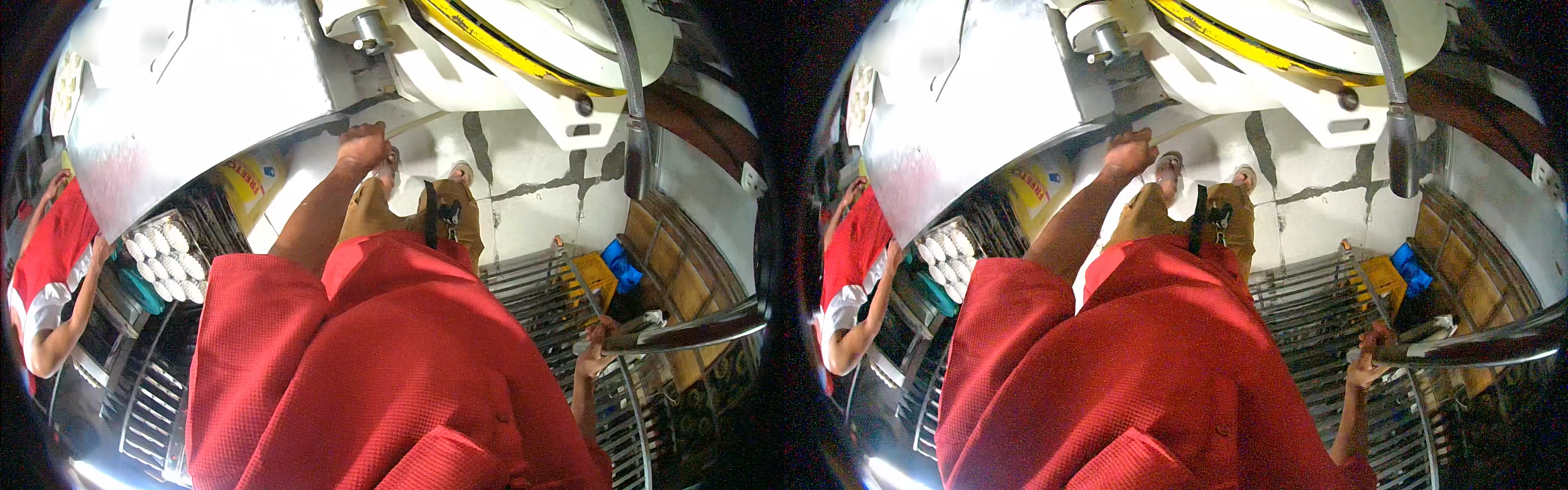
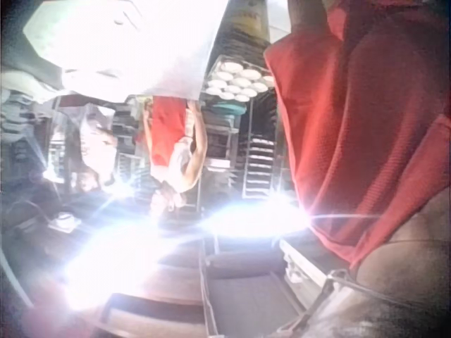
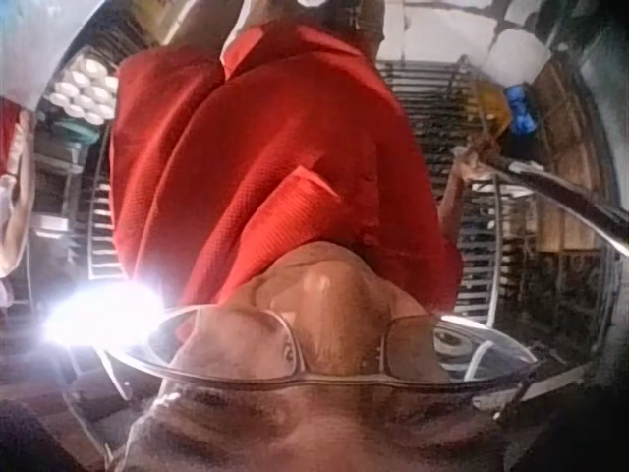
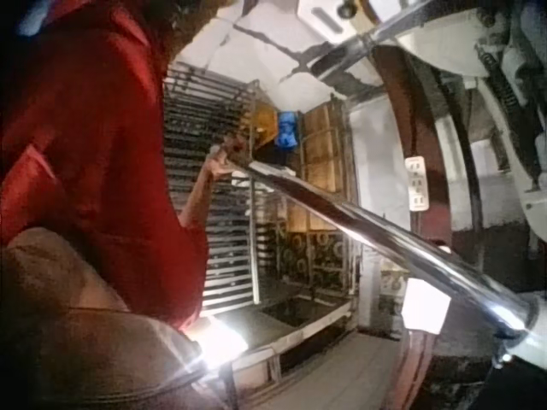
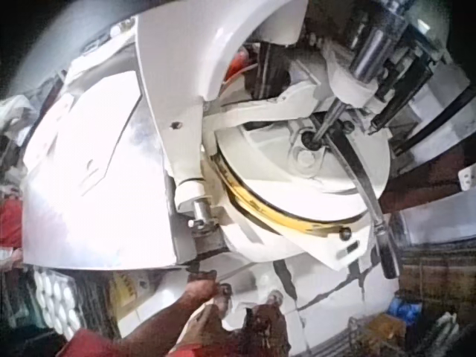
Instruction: The person operates a dough divider machine to portion dough, then places the resulting dough balls into individual paper cups on a tray and puts the tray onto a rack.
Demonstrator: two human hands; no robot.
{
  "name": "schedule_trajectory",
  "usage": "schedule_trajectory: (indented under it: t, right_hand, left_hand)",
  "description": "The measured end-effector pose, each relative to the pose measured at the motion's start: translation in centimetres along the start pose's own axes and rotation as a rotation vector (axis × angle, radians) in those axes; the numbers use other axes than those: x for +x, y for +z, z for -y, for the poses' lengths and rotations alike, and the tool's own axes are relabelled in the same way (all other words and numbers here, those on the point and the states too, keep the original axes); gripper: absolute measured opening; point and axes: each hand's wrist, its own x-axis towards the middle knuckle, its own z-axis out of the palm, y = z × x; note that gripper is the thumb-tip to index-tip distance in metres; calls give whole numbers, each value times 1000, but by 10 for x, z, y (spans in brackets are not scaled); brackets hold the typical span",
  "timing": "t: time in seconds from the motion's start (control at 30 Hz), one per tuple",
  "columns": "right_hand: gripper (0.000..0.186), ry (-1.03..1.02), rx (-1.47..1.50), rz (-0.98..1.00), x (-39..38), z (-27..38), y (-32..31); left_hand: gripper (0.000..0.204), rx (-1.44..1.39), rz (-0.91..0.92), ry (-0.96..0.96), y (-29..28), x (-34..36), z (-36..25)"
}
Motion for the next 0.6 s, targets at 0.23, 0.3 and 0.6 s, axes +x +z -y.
schedule_trajectory:
  t: [0.23, 0.3, 0.6]
  right_hand:
    - [65, 35, -108, -16, 3, 18, 13]
    - [66, 114, 526, 233, 4, -48, -48]
    - [80, -44, -39, 112, 72, -36, 95]
  left_hand:
    - [33, 27, 25, 23, 0, 4, -3]
    - [34, -30, 32, 31, 12, 10, 1]
    - [29, -59, -91, 96, 43, 5, 19]
